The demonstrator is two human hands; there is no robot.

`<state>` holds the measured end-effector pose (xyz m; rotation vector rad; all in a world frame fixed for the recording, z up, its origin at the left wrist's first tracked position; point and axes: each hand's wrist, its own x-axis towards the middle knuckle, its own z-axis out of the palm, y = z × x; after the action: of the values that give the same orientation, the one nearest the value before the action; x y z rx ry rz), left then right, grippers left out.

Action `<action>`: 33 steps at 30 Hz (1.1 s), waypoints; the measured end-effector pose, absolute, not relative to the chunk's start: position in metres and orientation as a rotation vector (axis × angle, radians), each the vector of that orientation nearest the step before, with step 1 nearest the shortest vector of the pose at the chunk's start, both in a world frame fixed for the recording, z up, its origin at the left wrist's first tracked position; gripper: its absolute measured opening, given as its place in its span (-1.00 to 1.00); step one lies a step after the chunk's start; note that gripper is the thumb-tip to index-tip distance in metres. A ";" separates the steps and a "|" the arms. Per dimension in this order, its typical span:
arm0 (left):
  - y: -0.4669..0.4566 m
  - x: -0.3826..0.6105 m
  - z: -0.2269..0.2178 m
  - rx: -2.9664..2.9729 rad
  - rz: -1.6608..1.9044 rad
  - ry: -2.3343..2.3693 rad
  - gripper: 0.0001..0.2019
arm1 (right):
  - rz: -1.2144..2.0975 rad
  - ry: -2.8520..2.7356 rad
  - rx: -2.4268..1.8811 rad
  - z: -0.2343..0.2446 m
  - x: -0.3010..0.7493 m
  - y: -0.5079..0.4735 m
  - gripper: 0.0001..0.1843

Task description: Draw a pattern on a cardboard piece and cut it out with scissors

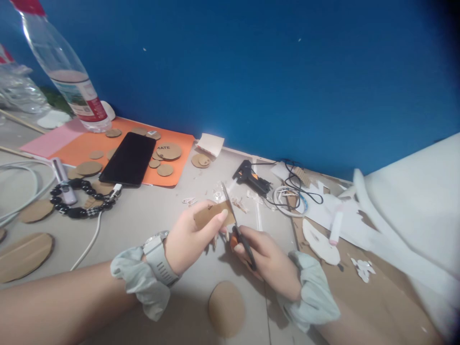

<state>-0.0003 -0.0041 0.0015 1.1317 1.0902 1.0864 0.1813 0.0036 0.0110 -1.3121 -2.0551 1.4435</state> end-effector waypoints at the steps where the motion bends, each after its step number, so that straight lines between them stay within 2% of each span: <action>1: -0.004 0.000 0.002 1.130 1.084 1.088 -0.79 | 1.433 -2.057 -1.312 0.011 0.181 0.003 -0.63; 12: -0.006 0.001 0.002 1.137 1.089 1.098 -0.80 | 1.428 -2.010 -1.325 0.006 0.180 0.002 -0.60; 20: -0.005 0.001 0.003 1.138 1.036 1.078 -0.83 | 1.595 -1.522 -1.272 0.002 0.176 -0.005 -0.59; 27: -0.008 0.001 0.004 1.213 1.002 1.050 -0.76 | 1.447 -1.572 -1.228 0.008 0.175 -0.004 -0.75; 33: -0.008 0.002 0.000 1.182 0.931 1.058 -0.78 | 1.392 -1.548 -1.248 0.003 0.178 -0.004 -0.77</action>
<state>0.0021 -0.0084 0.0002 1.1818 1.0576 0.9307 0.1784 -0.0038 0.0027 -1.2475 -1.5480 1.3924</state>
